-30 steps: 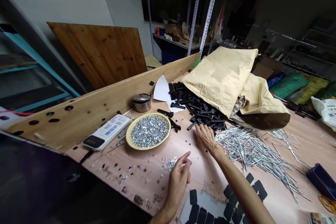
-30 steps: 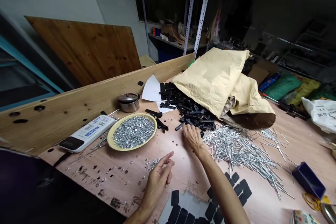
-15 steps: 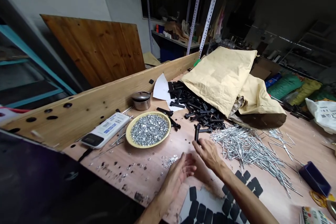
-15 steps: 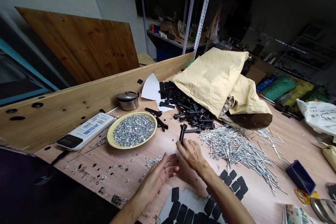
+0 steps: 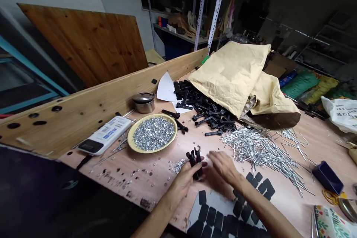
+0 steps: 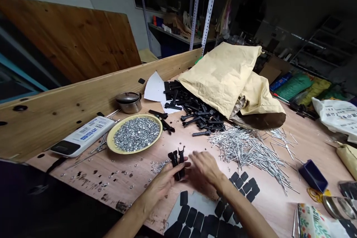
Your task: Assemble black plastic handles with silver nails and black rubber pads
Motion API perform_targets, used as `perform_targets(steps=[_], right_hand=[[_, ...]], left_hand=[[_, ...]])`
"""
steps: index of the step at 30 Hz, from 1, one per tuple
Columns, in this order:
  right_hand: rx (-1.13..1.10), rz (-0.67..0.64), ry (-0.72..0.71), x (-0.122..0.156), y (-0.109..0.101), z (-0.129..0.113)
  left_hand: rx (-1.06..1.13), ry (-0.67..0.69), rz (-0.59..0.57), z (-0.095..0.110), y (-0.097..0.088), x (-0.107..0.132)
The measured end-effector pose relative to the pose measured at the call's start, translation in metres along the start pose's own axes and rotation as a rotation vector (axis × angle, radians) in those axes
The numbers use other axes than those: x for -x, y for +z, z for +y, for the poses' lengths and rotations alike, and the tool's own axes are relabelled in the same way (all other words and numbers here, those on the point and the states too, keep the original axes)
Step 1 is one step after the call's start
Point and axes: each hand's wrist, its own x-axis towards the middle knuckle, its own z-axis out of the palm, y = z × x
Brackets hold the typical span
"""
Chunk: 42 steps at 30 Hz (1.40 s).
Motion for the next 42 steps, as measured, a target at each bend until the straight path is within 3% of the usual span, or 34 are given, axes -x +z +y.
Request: perform_targets(steps=[2,5,7,10,13,17,20,22,25,27,30,32,35,38,42], right_hand=[[0.088,-0.133,0.193,-0.019,0.013,0.018],[0.156,-0.309,0.26,-0.05,0.027,0.04],[0.148,-0.34,0.268,-0.062,0.031,0.047],[0.132,-0.337,0.277,-0.062,0.031,0.046],[0.101,-0.211,0.317,-0.043,0.023,0.025],[-0.168,0.197,0.201,-0.012,0.005,-0.024],[-0.267,0.171,0.046,0.002,-0.006,-0.041],[-0.227,0.122,0.059,0.004,-0.008,-0.028],[-0.007,0.024,0.352,-0.005,-0.002,0.026],[0.161,-0.227,0.601,-0.018,0.004,0.068],[0.212,-0.317,0.687,-0.038,0.012,0.11],[0.203,-0.323,0.684,-0.047,0.013,0.12],[0.19,-0.334,0.688,-0.048,0.006,0.113],[0.133,-0.199,0.721,-0.038,-0.006,0.085],[-0.158,0.328,0.62,-0.018,-0.013,0.017]], left_hand=[[-0.076,0.034,0.04,0.002,0.001,0.005],[-0.153,0.084,0.014,-0.001,0.004,0.013],[-0.141,0.083,-0.035,-0.002,0.004,0.014],[-0.006,-0.028,-0.07,-0.003,0.004,0.009],[0.184,-0.115,-0.074,-0.001,0.005,-0.002],[0.355,-0.155,-0.034,0.0,0.006,-0.013],[0.347,-0.286,-0.147,0.001,0.0,-0.018],[0.336,-0.283,-0.18,0.001,-0.005,-0.02],[0.332,-0.229,-0.128,0.001,-0.009,-0.022],[0.331,-0.23,-0.109,0.001,-0.009,-0.02],[0.364,-0.236,-0.098,0.0,-0.003,-0.015],[0.393,-0.257,-0.077,-0.001,0.001,-0.012],[0.422,-0.29,-0.038,-0.001,0.007,-0.011],[0.424,-0.276,-0.004,0.0,0.011,-0.011],[0.406,-0.18,-0.016,-0.003,0.019,-0.015]])
